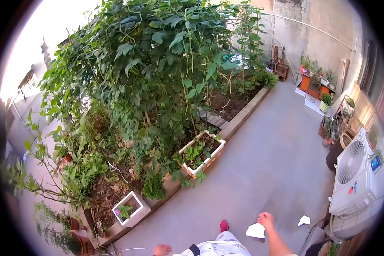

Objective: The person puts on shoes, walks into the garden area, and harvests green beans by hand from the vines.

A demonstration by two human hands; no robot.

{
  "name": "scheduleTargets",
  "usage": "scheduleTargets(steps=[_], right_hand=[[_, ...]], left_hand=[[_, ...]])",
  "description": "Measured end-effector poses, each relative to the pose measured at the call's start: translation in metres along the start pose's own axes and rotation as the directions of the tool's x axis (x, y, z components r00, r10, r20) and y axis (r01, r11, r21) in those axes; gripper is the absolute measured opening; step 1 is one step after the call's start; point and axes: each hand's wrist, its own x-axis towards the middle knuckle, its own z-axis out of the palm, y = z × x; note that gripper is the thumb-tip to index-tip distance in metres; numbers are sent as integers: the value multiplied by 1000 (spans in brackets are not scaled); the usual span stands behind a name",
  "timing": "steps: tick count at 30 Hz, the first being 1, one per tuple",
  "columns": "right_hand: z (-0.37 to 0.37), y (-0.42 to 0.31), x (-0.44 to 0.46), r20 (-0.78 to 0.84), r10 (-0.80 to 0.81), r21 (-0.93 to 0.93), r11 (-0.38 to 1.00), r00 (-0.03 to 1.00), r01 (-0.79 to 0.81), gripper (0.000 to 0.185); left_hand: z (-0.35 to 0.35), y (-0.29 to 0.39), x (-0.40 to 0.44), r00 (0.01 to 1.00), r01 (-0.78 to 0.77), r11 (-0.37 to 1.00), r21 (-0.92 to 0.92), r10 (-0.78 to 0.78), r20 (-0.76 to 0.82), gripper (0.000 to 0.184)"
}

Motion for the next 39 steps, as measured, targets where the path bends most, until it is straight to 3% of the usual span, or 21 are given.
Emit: scheduleTargets(steps=[3, 7, 9, 10, 11, 13, 14, 16, 19, 20, 23, 25, 27, 29, 31, 32, 33, 35, 36, 37, 39], right_hand=[[20, -114, 56, 58, -191, -62, 979, 980, 195, 16], [68, -287, 102, 226, -478, -41, 866, 849, 499, 17], [101, -370, 112, 292, -580, 20, 798, 760, 602, 16], [125, -435, 114, 350, -661, 94, 729, 663, 677, 16], [142, -484, 102, 394, -729, 179, 659, 560, 731, 16], [167, -548, 99, 407, -799, 141, 534, 443, 834, 16], [179, -574, 97, 394, -823, 172, 504, 410, 846, 15], [202, -623, 96, 357, -861, 216, 454, 363, 865, 16], [230, -688, 107, 301, -913, 163, 334, 275, 928, 16], [238, -709, 109, 244, -930, 139, 314, 275, 939, 15], [247, -773, 112, 70, -989, 58, 137, 132, 989, 13], [238, -826, 92, -114, -993, 170, -2, 18, 985, 11], [220, -882, 68, -272, -918, 72, -319, -289, 945, 10], [213, -929, 33, -293, -851, 15, -460, -436, 888, 9], [218, -978, 15, -216, -758, -66, -618, -615, 784, 9], [219, -1001, 13, -181, -742, -178, -621, -646, 763, 9], [215, -1023, 12, -133, -729, -289, -620, -672, 729, 9], [210, -1062, 29, -131, -732, -436, -563, -669, 702, 15], [204, -1072, 37, -115, -850, -486, -404, -514, 775, 24], [195, -1082, 46, -66, -940, -576, -238, -334, 782, 38], [191, -1091, 59, -53, -999, -600, 28, -5, 799, 43]], left_hand=[[17, 56, 32, 989, -149, 975, 163, 151, 4, 29], [38, 142, 54, 961, -267, 956, 120, 273, -42, 33], [33, 233, 27, 946, -311, 946, 87, 317, -70, 30], [27, 279, 38, 934, -342, 938, 62, 346, -84, 29], [22, 288, 57, 898, -415, 900, 132, 428, -96, 28], [10, 296, 95, 811, -537, 798, 275, 577, -91, 25], [2, 311, 100, 812, -569, 822, 23, 566, -142, 24], [-17, 372, 116, 812, -576, 666, -474, 537, -231, 23], [-51, 414, 149, 851, -384, 542, -747, 522, -58, 22], [-67, 435, 152, 859, -398, 642, -656, 511, -21, 23], [-90, 482, 182, 845, -494, 653, -574, 516, -140, 23], [-117, 520, 184, 881, -449, 668, -594, 442, -169, 23], [-131, 544, 204, 907, -406, 631, -661, 367, -208, 23], [-148, 567, 200, 832, -553, 662, -506, 475, -287, 23], [-141, 572, 215, 474, -833, 553, 6, 719, -508, 21], [-142, 594, 199, 823, -568, 532, -628, 378, -424, 19], [-140, 600, 195, 814, -580, 590, -562, 393, -428, 20], [-132, 610, 194, 796, -596, 680, -428, 428, -428, 21], [-116, 596, 221, 779, -627, 586, -513, 458, -429, 24], [-112, 596, 223, 796, -603, 665, -440, 471, -380, 24], [-103, 594, 222, 792, -610, 680, -407, 511, -333, 25]])
